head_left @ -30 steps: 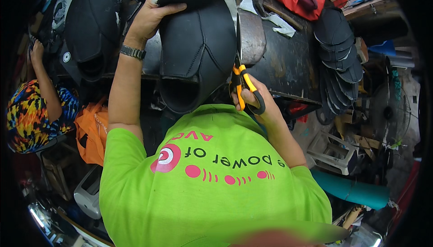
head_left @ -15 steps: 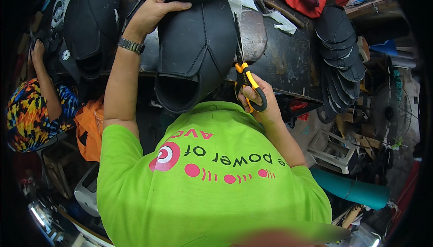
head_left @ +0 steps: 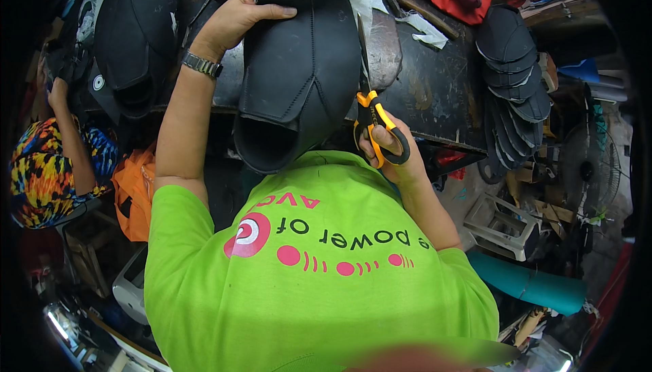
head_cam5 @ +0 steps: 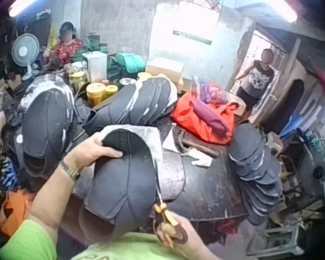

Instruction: The person uses shears to trim excess material from the edges of a black shoe upper. They repeatedly reposition the shoe, cut along seams, and remove small offcuts, working on different sides of the same piece throughout the clip.

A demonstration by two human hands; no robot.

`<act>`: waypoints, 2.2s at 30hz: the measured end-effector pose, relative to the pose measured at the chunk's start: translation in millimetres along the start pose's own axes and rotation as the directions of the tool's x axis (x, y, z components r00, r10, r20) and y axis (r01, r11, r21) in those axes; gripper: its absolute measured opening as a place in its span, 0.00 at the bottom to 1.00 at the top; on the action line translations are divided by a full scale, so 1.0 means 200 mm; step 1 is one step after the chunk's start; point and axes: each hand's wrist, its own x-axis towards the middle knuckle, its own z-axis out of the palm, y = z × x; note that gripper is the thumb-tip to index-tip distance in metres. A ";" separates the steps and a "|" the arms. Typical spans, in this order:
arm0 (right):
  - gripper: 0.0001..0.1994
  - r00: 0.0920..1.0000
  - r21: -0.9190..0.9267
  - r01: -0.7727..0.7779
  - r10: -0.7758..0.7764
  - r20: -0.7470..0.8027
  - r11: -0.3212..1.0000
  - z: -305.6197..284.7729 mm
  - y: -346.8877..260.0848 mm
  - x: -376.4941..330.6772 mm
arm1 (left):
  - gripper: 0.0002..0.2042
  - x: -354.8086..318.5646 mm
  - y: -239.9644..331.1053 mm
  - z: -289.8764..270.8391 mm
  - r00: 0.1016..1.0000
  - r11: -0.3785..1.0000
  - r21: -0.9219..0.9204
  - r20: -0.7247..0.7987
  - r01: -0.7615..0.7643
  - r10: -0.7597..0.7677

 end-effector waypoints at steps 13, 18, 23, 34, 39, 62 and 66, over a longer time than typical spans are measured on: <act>0.30 1.000 -0.010 0.010 -0.010 -0.009 1.000 -0.02 -0.02 0.02 | 0.19 0.04 0.05 0.07 0.990 0.997 0.039 0.123 0.071 -0.075; 0.33 0.996 -0.027 -0.016 0.018 0.093 1.000 -0.07 -0.01 0.00 | 0.19 0.03 0.09 0.05 0.982 0.994 0.011 0.154 0.106 -0.106; 0.37 0.994 0.018 -0.020 0.018 0.107 1.000 -0.04 0.00 -0.01 | 0.20 0.03 0.09 0.06 0.982 0.993 0.036 0.152 0.112 -0.117; 0.37 0.993 -0.051 -0.008 0.014 0.118 0.999 -0.05 -0.02 0.00 | 0.23 0.05 0.06 0.03 0.962 0.991 0.043 0.239 0.124 -0.130; 0.34 0.991 -0.073 -0.030 0.039 0.128 0.997 -0.07 -0.04 0.01 | 0.23 0.05 0.05 0.03 0.935 0.979 0.176 0.318 0.104 -0.156; 0.41 0.951 -0.088 0.006 0.022 0.307 0.996 -0.09 -0.03 0.02 | 0.21 0.01 0.11 0.05 0.913 0.974 0.201 0.366 0.109 -0.178; 0.39 0.966 -0.149 0.007 0.032 0.256 0.989 -0.08 -0.05 0.02 | 0.20 -0.01 0.11 0.07 0.933 0.980 0.153 0.316 0.129 -0.172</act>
